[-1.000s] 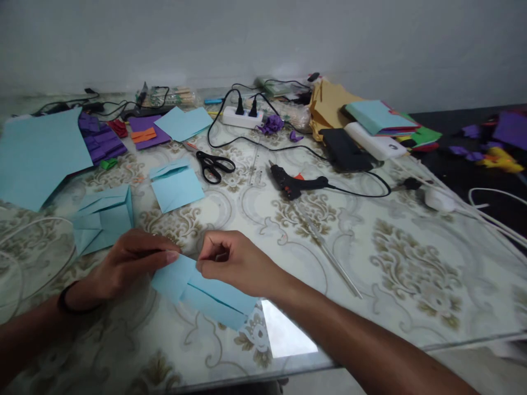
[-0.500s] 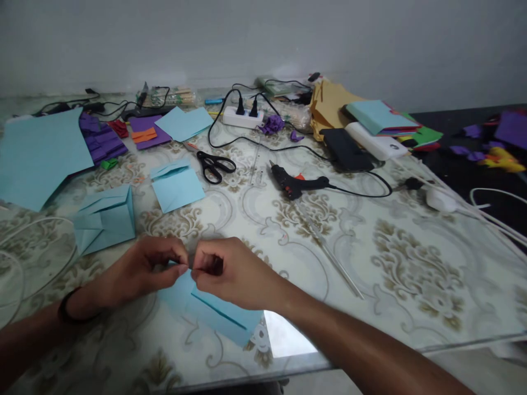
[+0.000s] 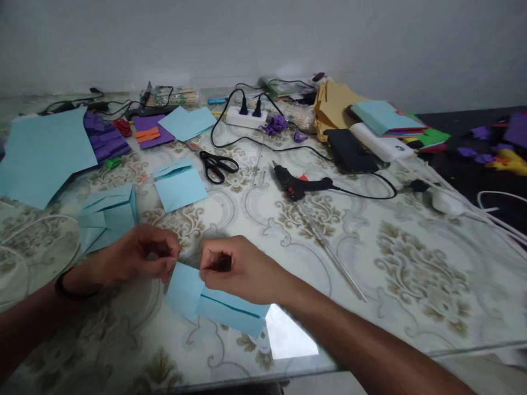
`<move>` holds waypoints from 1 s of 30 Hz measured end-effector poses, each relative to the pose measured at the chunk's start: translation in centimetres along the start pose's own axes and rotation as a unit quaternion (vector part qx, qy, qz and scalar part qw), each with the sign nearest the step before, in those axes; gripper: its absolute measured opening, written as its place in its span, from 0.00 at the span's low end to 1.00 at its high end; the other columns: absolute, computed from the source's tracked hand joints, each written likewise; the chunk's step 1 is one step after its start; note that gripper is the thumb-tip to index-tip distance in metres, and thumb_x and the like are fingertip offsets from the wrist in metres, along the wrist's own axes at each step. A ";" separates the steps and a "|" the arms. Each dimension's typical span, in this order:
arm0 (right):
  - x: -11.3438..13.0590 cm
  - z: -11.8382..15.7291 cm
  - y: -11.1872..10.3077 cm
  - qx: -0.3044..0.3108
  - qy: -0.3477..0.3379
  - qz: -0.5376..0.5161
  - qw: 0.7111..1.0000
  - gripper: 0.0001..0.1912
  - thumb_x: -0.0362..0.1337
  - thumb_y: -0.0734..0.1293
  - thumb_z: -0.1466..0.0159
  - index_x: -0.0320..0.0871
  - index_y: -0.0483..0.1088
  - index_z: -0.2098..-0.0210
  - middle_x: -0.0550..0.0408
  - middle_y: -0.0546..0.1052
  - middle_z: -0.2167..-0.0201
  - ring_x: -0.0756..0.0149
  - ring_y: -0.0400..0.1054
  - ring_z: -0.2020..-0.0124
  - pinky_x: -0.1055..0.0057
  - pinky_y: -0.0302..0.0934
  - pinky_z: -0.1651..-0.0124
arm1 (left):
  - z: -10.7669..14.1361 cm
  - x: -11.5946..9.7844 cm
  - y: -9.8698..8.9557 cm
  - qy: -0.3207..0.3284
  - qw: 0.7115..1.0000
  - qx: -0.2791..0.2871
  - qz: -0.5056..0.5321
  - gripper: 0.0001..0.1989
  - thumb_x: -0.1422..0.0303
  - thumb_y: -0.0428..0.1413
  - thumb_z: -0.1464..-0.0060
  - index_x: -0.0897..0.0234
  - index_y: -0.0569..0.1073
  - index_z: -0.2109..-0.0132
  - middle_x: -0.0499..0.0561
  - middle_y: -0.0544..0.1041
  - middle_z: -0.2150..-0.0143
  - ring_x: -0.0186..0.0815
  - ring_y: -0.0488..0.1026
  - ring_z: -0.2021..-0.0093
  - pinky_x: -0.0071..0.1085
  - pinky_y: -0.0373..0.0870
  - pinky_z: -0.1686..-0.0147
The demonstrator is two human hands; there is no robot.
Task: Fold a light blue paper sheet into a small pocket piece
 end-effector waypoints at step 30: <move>-0.1 -0.5 -0.1 -0.094 -0.019 -0.083 0.992 0.10 0.41 0.72 0.37 0.43 0.70 0.69 0.63 0.70 0.77 0.73 0.65 0.76 0.75 0.60 0.72 | 0.4 0.6 1.6 -0.030 0.997 -0.035 -0.065 0.14 0.58 0.60 0.39 0.66 0.80 0.60 0.44 0.72 0.74 0.29 0.65 0.75 0.24 0.59 0.76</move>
Point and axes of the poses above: each hand's wrist, its own z-axis away from the middle knuckle, its own y-axis out of the palm, x = y × z, the point moved 6 cm from there along -z, towards the middle knuckle
